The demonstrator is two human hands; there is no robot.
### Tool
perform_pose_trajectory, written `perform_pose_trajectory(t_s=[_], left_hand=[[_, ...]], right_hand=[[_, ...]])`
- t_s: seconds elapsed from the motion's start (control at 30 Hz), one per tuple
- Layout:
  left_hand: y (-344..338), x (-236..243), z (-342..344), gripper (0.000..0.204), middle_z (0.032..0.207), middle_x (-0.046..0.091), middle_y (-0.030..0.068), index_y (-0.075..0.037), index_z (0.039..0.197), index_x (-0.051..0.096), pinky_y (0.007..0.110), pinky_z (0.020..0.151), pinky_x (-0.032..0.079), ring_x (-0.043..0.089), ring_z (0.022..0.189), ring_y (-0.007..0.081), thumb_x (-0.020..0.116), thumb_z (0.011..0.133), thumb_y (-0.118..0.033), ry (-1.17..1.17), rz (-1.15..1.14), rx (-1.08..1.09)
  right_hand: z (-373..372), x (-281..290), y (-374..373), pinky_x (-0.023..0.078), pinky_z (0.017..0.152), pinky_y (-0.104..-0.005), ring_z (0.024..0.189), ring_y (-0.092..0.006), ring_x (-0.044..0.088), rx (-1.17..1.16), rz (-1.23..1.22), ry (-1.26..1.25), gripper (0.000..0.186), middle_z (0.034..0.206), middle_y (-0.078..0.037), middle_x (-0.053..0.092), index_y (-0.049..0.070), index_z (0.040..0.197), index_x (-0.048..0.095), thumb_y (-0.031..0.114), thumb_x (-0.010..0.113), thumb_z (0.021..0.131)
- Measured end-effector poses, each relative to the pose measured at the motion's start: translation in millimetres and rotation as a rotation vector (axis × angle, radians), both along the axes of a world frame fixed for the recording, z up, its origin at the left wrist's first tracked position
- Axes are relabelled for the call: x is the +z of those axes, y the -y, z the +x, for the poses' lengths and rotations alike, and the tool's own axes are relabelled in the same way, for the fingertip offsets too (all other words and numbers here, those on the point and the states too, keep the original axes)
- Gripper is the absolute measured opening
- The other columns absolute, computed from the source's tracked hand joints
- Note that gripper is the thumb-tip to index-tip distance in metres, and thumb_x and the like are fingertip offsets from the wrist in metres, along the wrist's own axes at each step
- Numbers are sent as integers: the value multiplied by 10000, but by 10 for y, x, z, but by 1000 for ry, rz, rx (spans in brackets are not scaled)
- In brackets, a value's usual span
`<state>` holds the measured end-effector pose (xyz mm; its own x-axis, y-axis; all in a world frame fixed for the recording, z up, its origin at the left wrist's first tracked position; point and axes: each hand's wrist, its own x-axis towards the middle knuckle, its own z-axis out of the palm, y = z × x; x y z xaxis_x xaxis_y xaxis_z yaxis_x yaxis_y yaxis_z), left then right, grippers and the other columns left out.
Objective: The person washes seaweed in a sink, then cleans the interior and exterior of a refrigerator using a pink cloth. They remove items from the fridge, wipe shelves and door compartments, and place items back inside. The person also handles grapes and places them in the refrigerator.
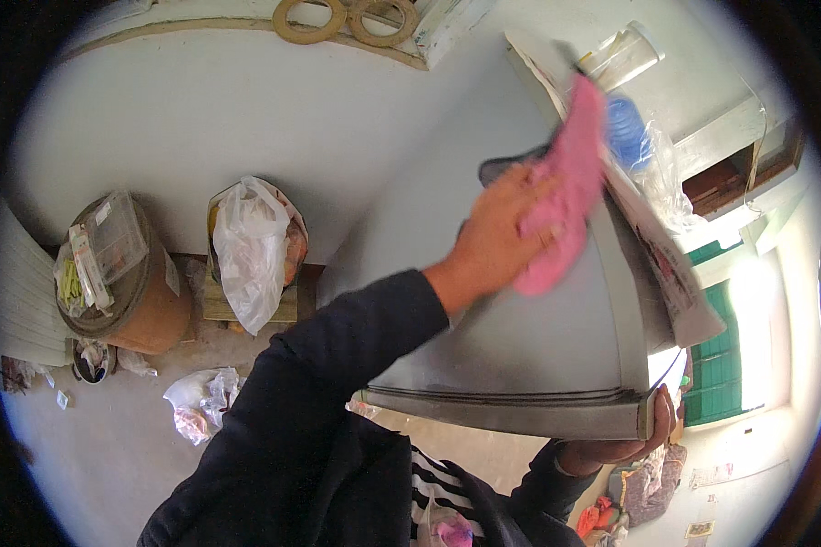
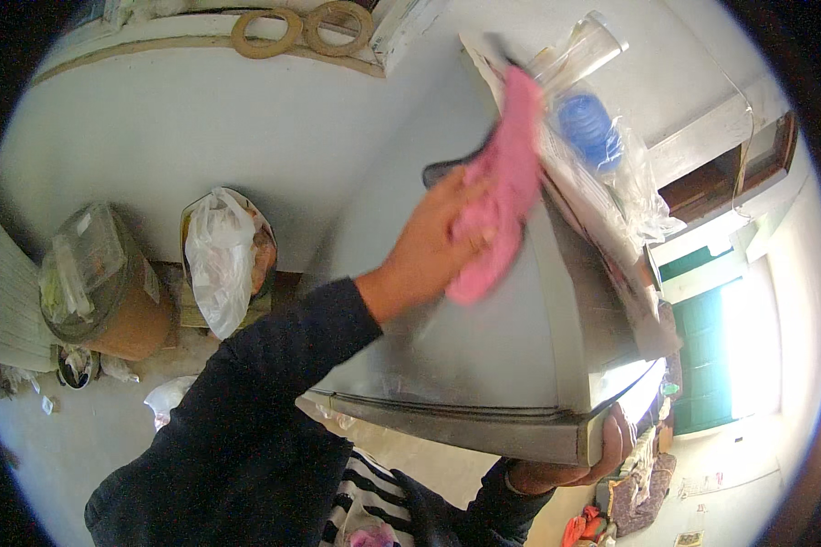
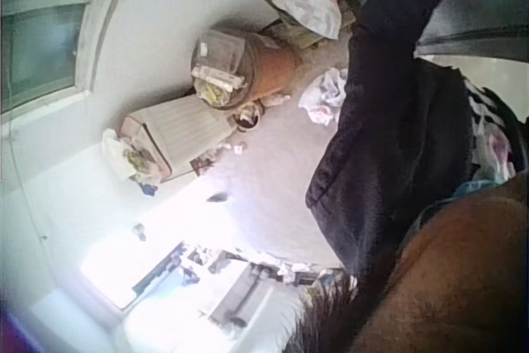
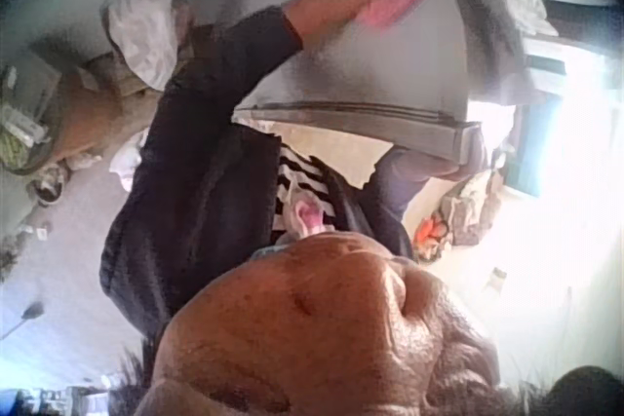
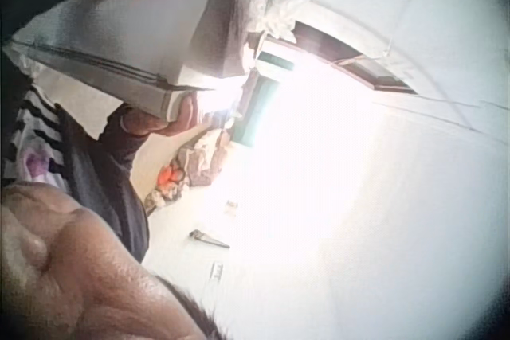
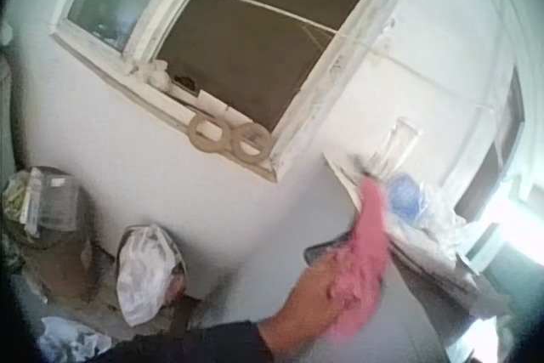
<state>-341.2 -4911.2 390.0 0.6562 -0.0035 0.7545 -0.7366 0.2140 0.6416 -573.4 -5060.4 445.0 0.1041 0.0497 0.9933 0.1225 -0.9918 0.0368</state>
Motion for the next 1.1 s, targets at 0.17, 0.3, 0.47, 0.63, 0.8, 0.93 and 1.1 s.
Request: perform_pose_trajectory(t_s=[0.17, 0.3, 0.47, 0.63, 0.8, 0.93, 1.1], left_hand=[[62, -447, 872, 544, 1329, 523, 226, -36, 1356, 513, 392, 1045, 383, 493, 1240, 341, 650, 886, -273, -404, -258, -161], [24, -274, 1082, 527, 1251, 571, 216, -2, 1332, 521, 373, 1013, 407, 536, 1173, 333, 636, 902, -284, -637, -294, -306], [-6, -194, 730, 538, 1335, 520, 228, -23, 1331, 524, 431, 1069, 351, 459, 1262, 397, 619, 900, -330, -32, -56, 3], [-106, -594, -168, 527, 1435, 427, 242, -58, 1320, 552, 513, 1125, 252, 335, 1364, 456, 606, 887, -353, 256, 102, -15], [-126, -1303, -817, 511, 1434, 415, 267, -38, 1326, 540, 504, 1131, 239, 317, 1382, 445, 604, 889, -295, -54, 135, -126], [-140, -1818, -1007, 488, 1422, 417, 282, -2, 1319, 527, 485, 1129, 244, 328, 1373, 440, 583, 910, -262, -210, 142, -118], [43, -2042, -670, 465, 1386, 441, 292, 8, 1325, 511, 468, 1120, 273, 355, 1351, 436, 554, 936, -243, -555, -81, -47]], right_hand=[[1, 123, -94, 475, 948, -462, 1044, -276, 564, -227, -253, -87, 588, 1126, -147, 560, 41, 1141, 499, 534, 212, 998], [-160, 69, -116, 411, 1011, -500, 1038, -258, 559, -276, -148, -104, 558, 1131, -121, 551, 94, 1143, 496, 574, 256, 992], [-202, 300, -681, 295, 1093, -565, 1138, -285, 555, -114, -640, -507, 449, 1179, -114, 588, 77, 1134, 605, 453, 447, 947], [238, 256, -1136, 273, 1109, -553, 1245, -330, 492, -218, -622, -1168, 387, 1287, -126, 566, 26, 1183, 614, 219, 614, 848], [257, -18, -1137, 278, 1096, -580, 1251, -360, 469, -252, -697, -1284, 448, 1253, -141, 564, 19, 1195, 601, 208, 663, 794], [291, -127, -1130, 275, 1104, -579, 1254, -354, 464, -254, -680, -1269, 435, 1251, -146, 565, 13, 1155, 610, 237, 685, 790], [270, -138, -1136, 266, 1121, -560, 1258, -339, 465, -280, -707, -1263, 434, 1247, -143, 577, -12, 1133, 607, 227, 698, 782]])
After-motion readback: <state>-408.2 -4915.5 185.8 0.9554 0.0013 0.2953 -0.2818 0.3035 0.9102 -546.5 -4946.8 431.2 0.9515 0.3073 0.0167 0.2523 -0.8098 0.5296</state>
